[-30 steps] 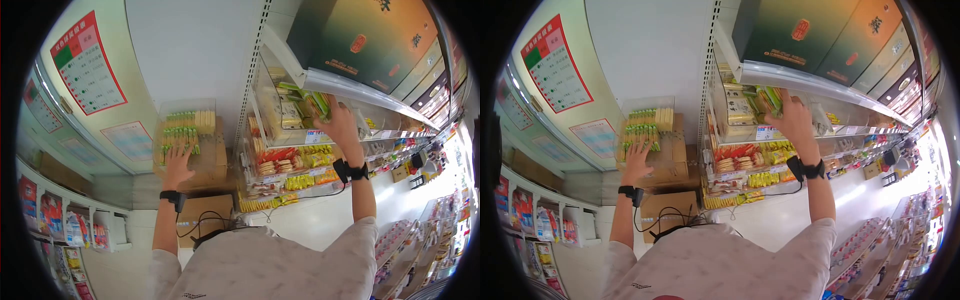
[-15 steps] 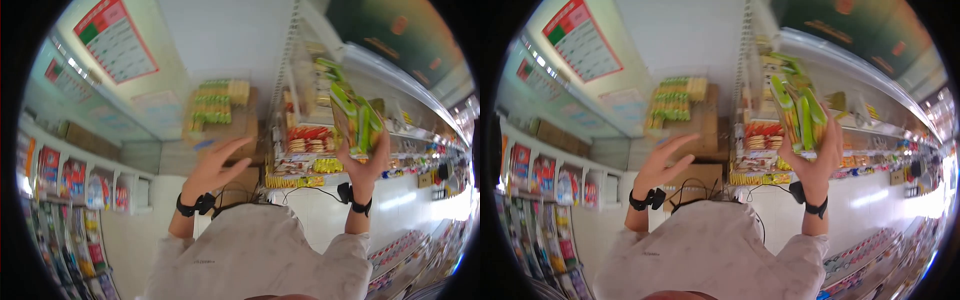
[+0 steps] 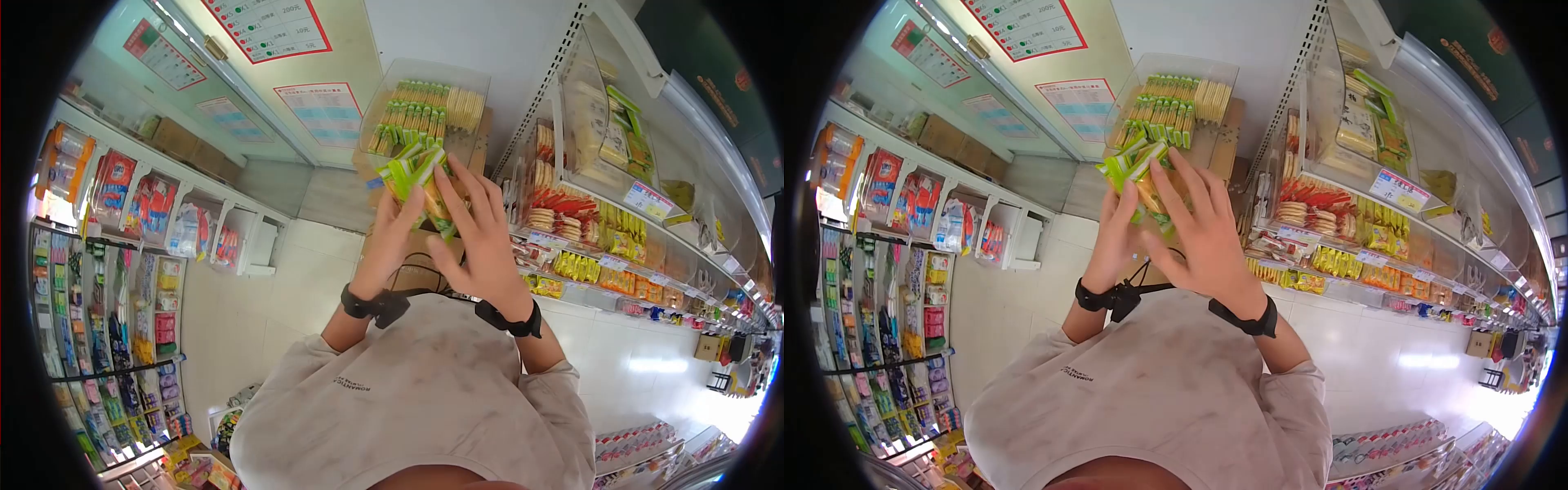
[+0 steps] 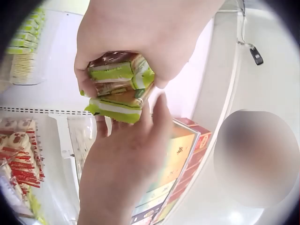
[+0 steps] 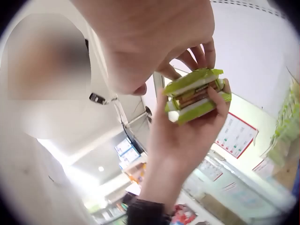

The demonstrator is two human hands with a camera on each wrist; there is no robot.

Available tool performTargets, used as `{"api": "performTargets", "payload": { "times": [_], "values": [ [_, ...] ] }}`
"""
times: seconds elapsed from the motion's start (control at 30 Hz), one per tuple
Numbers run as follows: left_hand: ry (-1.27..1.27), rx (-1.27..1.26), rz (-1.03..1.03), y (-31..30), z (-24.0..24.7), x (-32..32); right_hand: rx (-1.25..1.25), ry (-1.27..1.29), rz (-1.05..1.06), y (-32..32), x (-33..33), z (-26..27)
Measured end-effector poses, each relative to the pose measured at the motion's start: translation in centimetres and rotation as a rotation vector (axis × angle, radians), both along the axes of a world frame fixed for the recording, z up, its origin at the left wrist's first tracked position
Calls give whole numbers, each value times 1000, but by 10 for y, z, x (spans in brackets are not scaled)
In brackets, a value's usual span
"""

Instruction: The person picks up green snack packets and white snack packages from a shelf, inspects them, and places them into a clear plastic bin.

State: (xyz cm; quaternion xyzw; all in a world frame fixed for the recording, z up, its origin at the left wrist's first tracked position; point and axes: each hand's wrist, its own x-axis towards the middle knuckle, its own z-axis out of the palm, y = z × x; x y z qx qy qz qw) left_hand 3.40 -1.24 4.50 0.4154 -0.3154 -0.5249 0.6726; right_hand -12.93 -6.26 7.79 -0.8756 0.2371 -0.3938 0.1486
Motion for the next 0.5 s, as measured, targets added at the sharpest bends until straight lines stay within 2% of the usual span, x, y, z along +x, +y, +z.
{"api": "performTargets", "payload": {
  "times": [0.03,0.13,0.2,0.23,0.33,0.43,0.5],
  "values": [
    [8,46,7,2,-2,2,28,-12,46,-3,-2,-2],
    [134,161,8,10,10,-1,216,-121,3,-2,1,-8],
    [-501,-32,40,12,-34,20,347,-272,-85,3,8,-6],
    [-819,-138,50,10,-40,25,411,-365,-144,5,10,-4],
    [-20,2,-95,6,-23,19,1025,-518,169,-5,0,-29],
    [146,115,-4,-1,-29,18,986,-605,90,-7,-6,-37],
    [125,136,29,-4,-24,14,1053,-698,74,-7,-10,-32]
  ]
}}
